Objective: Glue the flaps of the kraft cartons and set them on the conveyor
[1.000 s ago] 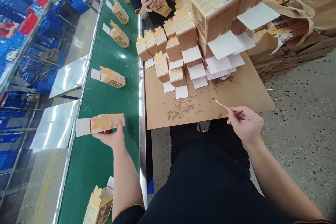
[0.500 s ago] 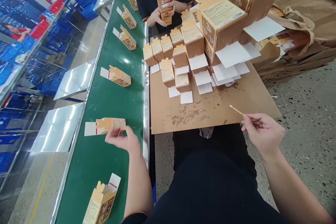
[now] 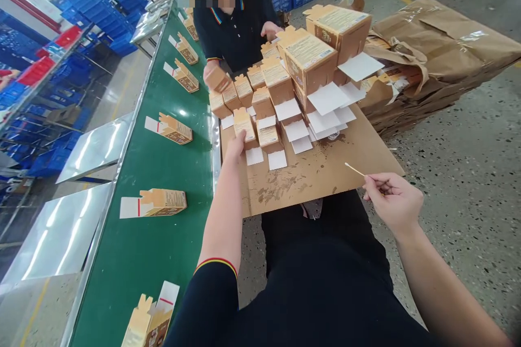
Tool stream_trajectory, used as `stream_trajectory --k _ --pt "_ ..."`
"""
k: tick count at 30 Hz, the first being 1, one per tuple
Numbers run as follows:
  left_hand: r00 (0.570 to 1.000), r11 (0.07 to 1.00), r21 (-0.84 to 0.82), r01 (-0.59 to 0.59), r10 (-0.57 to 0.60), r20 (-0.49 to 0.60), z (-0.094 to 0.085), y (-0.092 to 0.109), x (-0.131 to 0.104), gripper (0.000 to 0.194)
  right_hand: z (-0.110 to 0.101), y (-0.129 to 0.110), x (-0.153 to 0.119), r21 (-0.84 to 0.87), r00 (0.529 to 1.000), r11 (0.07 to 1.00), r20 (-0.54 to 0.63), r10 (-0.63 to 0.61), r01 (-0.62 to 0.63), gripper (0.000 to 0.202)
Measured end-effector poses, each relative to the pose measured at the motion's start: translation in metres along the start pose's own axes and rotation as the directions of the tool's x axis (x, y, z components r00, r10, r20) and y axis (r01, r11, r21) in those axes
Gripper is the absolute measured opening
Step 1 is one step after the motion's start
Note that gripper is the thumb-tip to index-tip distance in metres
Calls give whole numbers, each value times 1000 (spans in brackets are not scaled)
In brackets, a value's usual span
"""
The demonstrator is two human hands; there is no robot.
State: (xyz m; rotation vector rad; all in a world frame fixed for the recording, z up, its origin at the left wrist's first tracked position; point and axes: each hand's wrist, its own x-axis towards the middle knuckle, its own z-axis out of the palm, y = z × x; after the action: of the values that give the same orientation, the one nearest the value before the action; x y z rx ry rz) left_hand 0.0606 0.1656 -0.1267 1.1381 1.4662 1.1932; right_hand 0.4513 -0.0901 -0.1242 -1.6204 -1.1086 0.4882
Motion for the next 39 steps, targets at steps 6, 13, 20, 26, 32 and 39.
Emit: stream_trajectory --k 6,13,20,26,32,39 --pt "915 956 -284 67 -172 -364 -44 -1 -80 38 7 1 61 -227 995 970 80 -66 83 33" --pt "976 934 -319 161 -199 -93 -41 -8 -176 64 45 7 138 -379 916 865 350 -194 328 17" --pt "994 938 -328 109 -108 20 4 -10 -191 75 65 13 158 -412 874 823 445 -194 392 27" --pt "998 951 -302 61 -53 35 39 -19 -184 80 28 6 119 -305 952 911 217 -216 276 11" --pt "999 968 -251 24 -11 53 49 -28 -185 81 36 -7 4 42 910 979 363 -200 198 16" --pt "999 978 -208 -2 12 47 48 -32 -185 81 84 0 -48 76 856 967 452 -251 243 19"
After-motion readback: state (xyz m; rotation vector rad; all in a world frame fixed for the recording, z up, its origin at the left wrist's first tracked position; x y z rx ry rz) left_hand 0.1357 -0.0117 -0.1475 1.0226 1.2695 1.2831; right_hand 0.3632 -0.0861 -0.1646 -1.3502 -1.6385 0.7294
